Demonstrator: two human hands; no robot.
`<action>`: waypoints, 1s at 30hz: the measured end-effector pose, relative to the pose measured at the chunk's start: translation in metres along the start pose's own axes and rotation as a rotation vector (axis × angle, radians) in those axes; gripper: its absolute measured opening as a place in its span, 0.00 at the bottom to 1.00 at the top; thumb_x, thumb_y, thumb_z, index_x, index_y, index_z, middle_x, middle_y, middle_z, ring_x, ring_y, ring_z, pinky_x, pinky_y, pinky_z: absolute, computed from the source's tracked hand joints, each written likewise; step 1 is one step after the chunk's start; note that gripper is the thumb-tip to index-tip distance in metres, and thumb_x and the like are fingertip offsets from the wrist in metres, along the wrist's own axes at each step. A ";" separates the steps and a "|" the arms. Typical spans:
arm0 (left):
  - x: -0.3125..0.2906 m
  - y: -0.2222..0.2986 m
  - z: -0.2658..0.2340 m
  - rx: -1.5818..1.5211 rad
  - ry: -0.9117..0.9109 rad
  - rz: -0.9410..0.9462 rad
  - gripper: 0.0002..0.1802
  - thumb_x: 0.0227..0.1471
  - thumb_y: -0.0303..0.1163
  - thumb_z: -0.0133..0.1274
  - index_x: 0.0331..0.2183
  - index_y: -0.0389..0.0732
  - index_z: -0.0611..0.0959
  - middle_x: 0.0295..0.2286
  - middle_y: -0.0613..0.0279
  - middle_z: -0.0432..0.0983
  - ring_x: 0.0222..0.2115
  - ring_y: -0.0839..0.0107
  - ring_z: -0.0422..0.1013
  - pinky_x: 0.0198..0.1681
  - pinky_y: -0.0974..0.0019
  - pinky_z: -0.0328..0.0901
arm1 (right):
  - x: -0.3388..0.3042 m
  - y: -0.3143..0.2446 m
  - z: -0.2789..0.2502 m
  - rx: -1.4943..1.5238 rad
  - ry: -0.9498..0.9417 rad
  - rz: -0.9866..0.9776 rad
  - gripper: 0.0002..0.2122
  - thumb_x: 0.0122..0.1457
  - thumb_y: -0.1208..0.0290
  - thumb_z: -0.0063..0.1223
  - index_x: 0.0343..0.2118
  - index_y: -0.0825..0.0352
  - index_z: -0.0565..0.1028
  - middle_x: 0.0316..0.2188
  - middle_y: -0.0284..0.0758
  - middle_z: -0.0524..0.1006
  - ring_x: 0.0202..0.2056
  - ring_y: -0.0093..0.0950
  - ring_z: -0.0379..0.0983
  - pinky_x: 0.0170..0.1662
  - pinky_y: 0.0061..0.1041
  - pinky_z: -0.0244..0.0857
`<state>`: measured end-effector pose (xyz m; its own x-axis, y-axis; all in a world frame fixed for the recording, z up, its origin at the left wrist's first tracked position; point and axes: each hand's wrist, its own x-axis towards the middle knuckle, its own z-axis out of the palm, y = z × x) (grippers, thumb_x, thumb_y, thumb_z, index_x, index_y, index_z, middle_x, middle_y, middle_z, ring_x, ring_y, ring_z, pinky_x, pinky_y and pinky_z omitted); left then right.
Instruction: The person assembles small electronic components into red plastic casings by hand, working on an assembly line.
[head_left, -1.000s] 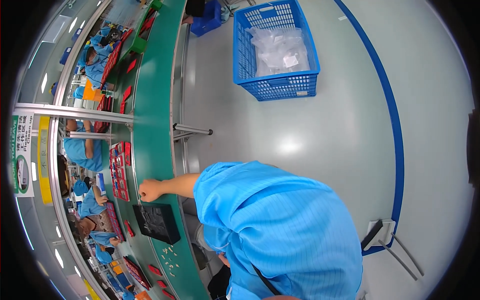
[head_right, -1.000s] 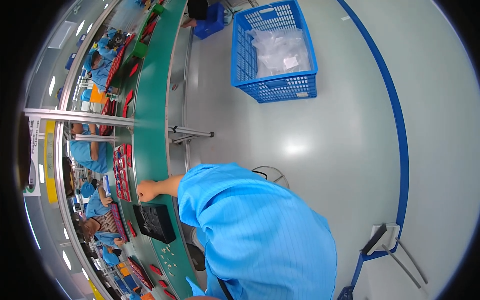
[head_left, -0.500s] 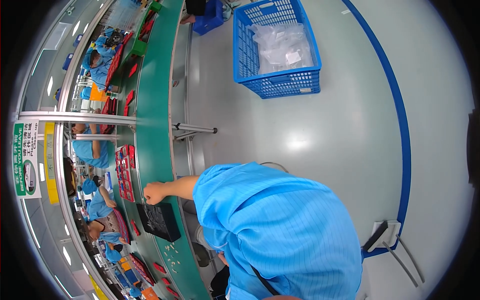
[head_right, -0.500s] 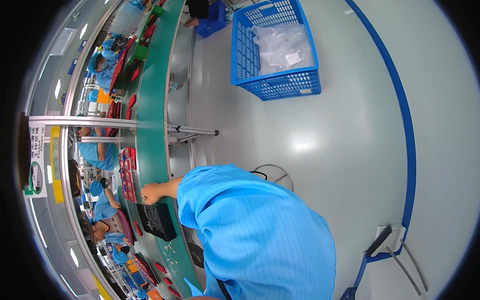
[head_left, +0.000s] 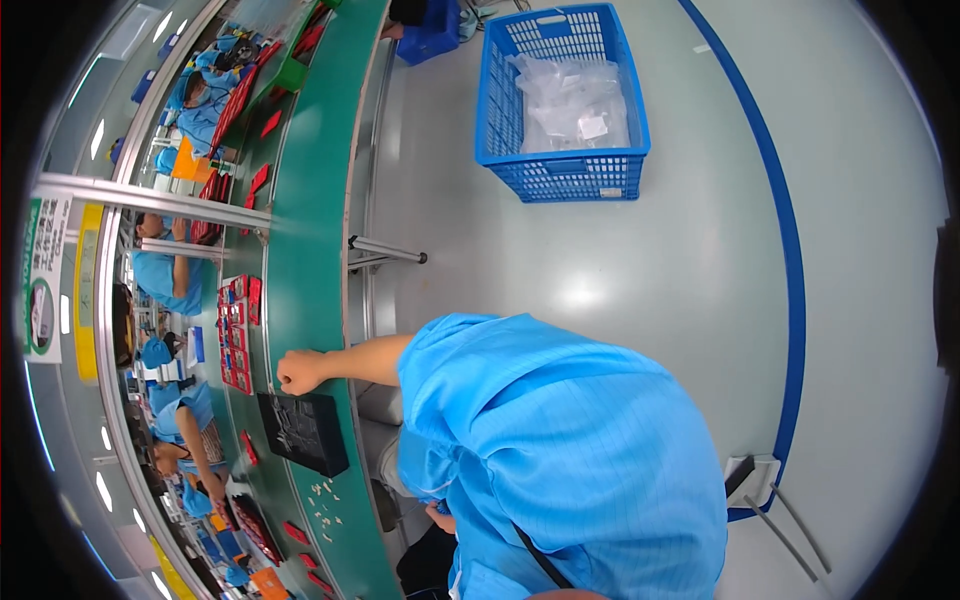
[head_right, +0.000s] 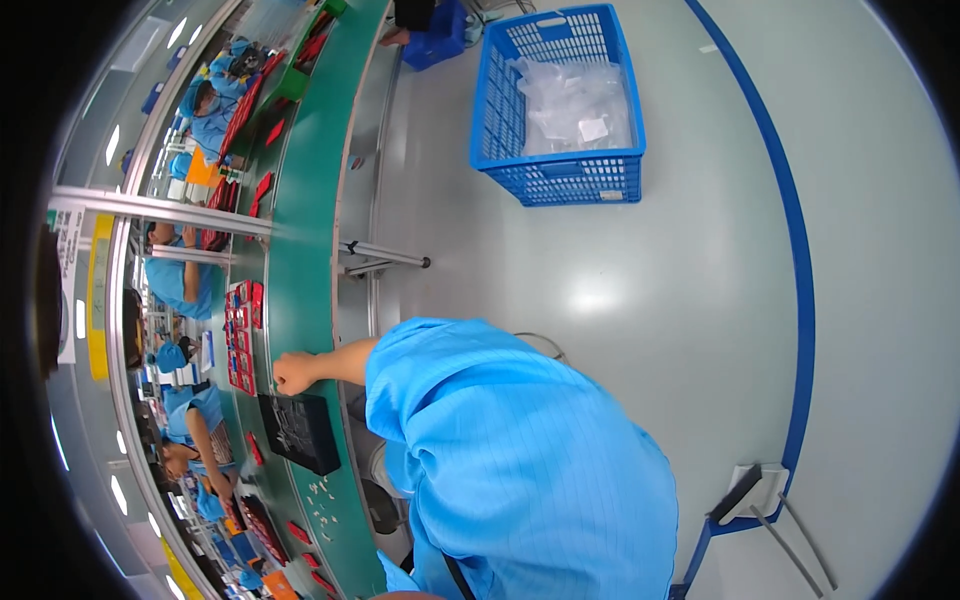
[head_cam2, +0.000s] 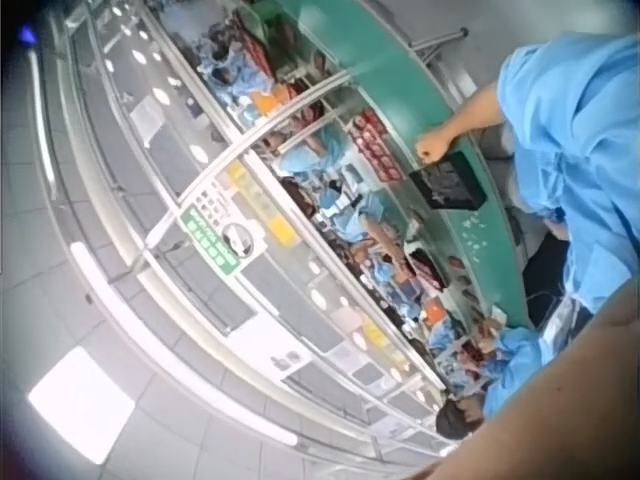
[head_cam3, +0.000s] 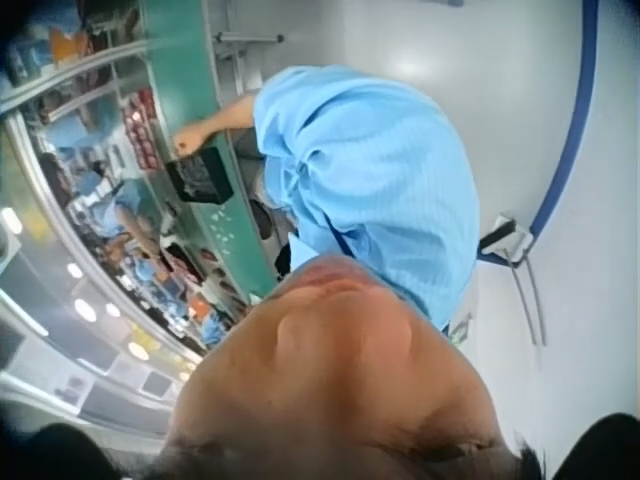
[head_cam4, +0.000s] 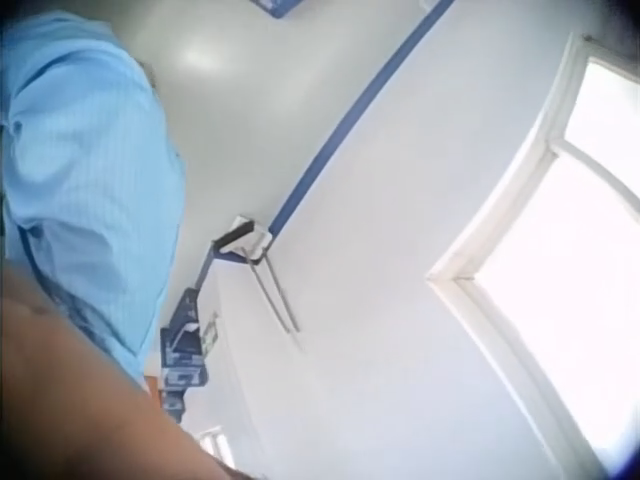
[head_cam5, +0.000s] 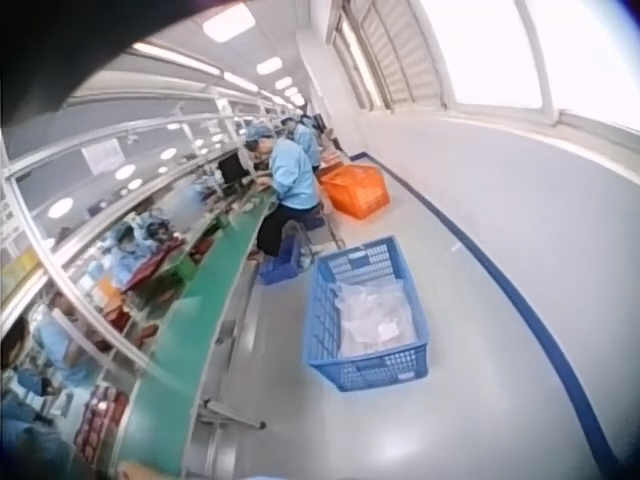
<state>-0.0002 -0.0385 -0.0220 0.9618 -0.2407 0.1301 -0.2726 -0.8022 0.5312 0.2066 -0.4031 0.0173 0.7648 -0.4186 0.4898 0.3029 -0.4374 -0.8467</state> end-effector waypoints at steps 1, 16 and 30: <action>0.000 0.000 0.004 -0.012 -0.008 -0.017 0.14 0.50 0.30 0.60 0.39 0.48 0.76 0.36 0.65 0.77 0.37 0.72 0.71 0.43 0.67 0.66 | -0.001 0.004 -0.003 0.019 0.045 -0.009 0.10 0.51 0.66 0.58 0.20 0.67 0.79 0.20 0.45 0.78 0.27 0.47 0.78 0.31 0.45 0.69; -0.009 -0.003 0.021 -0.342 0.122 -0.168 0.14 0.50 0.36 0.62 0.38 0.43 0.79 0.28 0.53 0.77 0.31 0.52 0.75 0.35 0.56 0.69 | -0.001 -0.019 -0.048 0.651 -0.181 0.423 0.20 0.72 0.54 0.47 0.42 0.69 0.80 0.31 0.33 0.80 0.33 0.23 0.75 0.38 0.24 0.72; -0.003 -0.029 -0.083 -0.678 -0.612 -0.399 0.25 0.50 0.42 0.63 0.48 0.43 0.79 0.32 0.53 0.78 0.32 0.63 0.74 0.34 0.56 0.67 | 0.018 -0.023 -0.007 0.534 -0.025 0.452 0.14 0.71 0.64 0.52 0.33 0.71 0.76 0.24 0.30 0.72 0.24 0.17 0.64 0.28 0.19 0.57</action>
<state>0.0065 0.0312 0.0313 0.7505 -0.4149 -0.5144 0.3225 -0.4495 0.8330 0.2096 -0.4058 0.0470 0.8927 -0.4458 0.0661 0.1849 0.2287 -0.9558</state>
